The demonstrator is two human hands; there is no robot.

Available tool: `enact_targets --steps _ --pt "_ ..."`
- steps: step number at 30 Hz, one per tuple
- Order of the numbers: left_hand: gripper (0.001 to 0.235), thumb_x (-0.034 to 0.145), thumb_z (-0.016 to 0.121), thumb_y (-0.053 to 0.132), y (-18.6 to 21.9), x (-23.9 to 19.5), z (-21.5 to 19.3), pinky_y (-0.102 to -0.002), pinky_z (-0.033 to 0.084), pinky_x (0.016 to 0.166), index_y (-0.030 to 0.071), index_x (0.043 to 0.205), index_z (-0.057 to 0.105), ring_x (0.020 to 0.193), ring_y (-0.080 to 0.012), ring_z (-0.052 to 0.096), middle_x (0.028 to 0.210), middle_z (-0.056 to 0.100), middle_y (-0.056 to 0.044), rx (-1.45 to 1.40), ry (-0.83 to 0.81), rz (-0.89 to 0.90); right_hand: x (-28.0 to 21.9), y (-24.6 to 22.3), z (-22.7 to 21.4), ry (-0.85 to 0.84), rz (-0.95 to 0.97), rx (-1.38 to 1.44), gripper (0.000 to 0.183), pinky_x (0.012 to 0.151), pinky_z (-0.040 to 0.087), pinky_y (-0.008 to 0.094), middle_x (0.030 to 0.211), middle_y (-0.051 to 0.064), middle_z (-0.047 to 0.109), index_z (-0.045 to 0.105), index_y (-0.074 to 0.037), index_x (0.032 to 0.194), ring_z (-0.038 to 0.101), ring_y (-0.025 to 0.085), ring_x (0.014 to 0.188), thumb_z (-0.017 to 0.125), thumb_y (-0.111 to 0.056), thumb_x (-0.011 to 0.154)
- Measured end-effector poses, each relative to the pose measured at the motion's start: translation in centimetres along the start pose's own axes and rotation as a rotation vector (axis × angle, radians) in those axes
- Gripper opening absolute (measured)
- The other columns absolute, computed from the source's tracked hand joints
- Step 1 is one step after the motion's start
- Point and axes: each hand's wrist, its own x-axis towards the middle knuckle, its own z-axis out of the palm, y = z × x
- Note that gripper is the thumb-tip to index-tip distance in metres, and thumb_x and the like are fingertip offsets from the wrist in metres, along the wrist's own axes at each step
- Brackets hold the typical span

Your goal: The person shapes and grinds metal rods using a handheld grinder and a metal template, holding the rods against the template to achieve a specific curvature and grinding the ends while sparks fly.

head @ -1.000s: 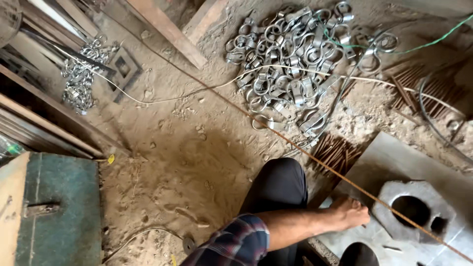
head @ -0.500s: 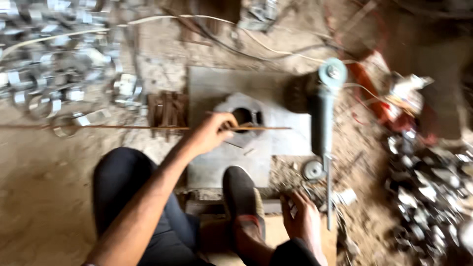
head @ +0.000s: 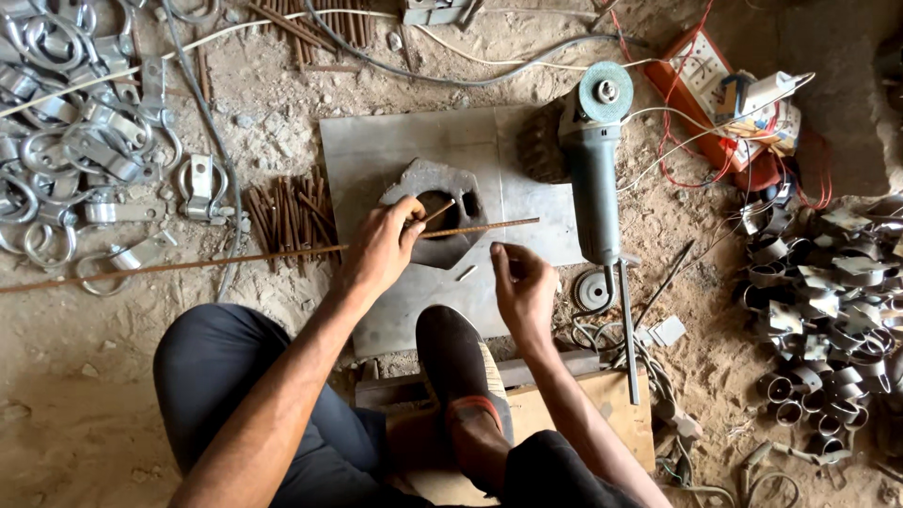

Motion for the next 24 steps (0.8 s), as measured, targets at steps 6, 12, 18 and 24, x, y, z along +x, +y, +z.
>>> enact_targets --steps 6,12,18,24 --pt "0.011 0.092 0.072 0.006 1.4 1.2 1.1 -0.042 0.057 0.075 0.003 0.101 0.067 0.088 -0.0307 0.071 0.1 0.071 -0.014 -0.012 -0.001 0.114 1.1 2.0 1.5 -0.106 0.546 0.657 0.042 0.075 0.063 0.029 0.104 0.011 0.073 0.067 0.006 0.126 0.07 0.015 0.083 0.072 -0.023 0.096" --pt "0.015 0.082 0.081 0.008 2.3 5.2 4.0 -0.044 0.055 0.08 0.002 0.091 0.07 0.093 -0.0331 0.07 0.096 0.073 -0.015 0.032 -0.122 0.197 -0.4 2.7 1.3 -0.146 0.55 0.583 0.041 0.076 0.063 0.03 0.102 0.011 0.073 0.067 0.004 0.128 0.072 0.015 0.084 0.07 -0.022 0.097" --pt "0.028 0.074 0.083 0.009 3.0 9.9 6.2 -0.039 0.058 0.077 0.007 0.101 0.077 0.083 -0.0242 0.075 0.087 0.077 -0.012 0.039 -0.533 0.055 -1.6 3.5 -0.9 -0.286 0.404 0.399 0.04 0.079 0.064 0.032 0.108 0.011 0.075 0.067 0.004 0.127 0.075 0.018 0.089 0.07 -0.021 0.095" --pt "0.026 0.073 0.084 0.01 2.9 11.4 7.2 -0.037 0.058 0.074 0.012 0.099 0.082 0.081 -0.0223 0.076 0.086 0.078 -0.012 0.077 -0.667 0.047 -2.0 4.8 -2.6 -0.286 0.406 0.382 0.039 0.08 0.064 0.032 0.106 0.013 0.073 0.067 0.004 0.128 0.075 0.018 0.09 0.067 -0.022 0.098"
